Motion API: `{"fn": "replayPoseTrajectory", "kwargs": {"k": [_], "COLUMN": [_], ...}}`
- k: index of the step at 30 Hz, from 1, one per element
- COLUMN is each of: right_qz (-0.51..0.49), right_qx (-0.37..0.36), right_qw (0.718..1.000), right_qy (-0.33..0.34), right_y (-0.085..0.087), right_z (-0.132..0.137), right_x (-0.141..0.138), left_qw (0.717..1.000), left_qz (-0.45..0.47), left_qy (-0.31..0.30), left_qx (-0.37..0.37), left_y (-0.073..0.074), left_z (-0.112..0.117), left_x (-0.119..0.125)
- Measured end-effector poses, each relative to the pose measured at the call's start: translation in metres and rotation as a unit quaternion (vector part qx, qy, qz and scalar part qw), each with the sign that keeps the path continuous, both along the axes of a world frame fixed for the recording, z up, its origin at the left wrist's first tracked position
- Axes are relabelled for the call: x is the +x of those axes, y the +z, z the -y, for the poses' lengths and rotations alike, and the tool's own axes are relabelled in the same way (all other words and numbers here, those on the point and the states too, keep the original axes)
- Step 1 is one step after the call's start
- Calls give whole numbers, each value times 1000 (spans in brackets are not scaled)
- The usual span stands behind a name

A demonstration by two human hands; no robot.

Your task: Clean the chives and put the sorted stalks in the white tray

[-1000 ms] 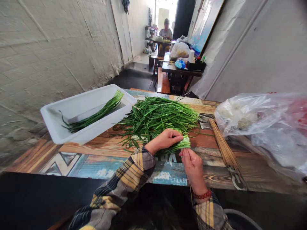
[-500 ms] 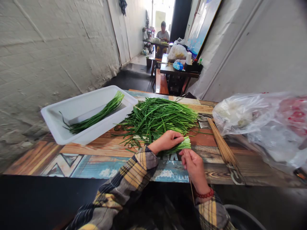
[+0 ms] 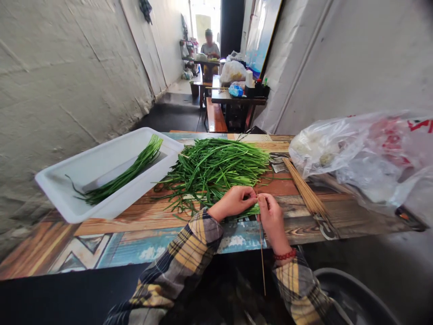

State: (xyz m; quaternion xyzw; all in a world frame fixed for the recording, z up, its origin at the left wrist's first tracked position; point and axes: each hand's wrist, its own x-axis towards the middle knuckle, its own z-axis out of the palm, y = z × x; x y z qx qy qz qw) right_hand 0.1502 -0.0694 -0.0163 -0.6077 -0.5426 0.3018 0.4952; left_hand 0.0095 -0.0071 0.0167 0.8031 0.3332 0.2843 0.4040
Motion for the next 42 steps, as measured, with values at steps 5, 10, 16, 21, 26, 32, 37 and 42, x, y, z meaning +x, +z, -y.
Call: {"fn": "replayPoseTrajectory", "kwargs": {"k": [5,10,16,21,26,32,37,42], "right_qz": [101,105,147,120,99,94,148,161], "right_qx": [58,54,77,58,34,35,76,68], "right_qw": [992,991,984,991,993,994,985,984], "right_qy": [-55,-56,-67,-33,-57,-37,-39,-24], "right_y": [-3,-3,-3,-3,-8,-6,-2,-3], "right_z": [-1,1,6,13,10,10,16,14], "right_x": [-5,-2,1,4,4,2,0,-2], "left_qw": [1000,1000,1000,994,985,994,982,955], "left_qz": [11,4,-8,73,71,-54,-114,-201], "left_qy": [8,20,1,63,154,72,-5,-13], "left_qx": [5,11,1,-50,-26,66,148,218], "left_y": [-2,-4,-2,7,19,11,-5,-11], "left_z": [0,-1,3,-7,-21,-29,-31,-28], "left_x": [2,2,3,-13,-31,-17,-4,-2]}}
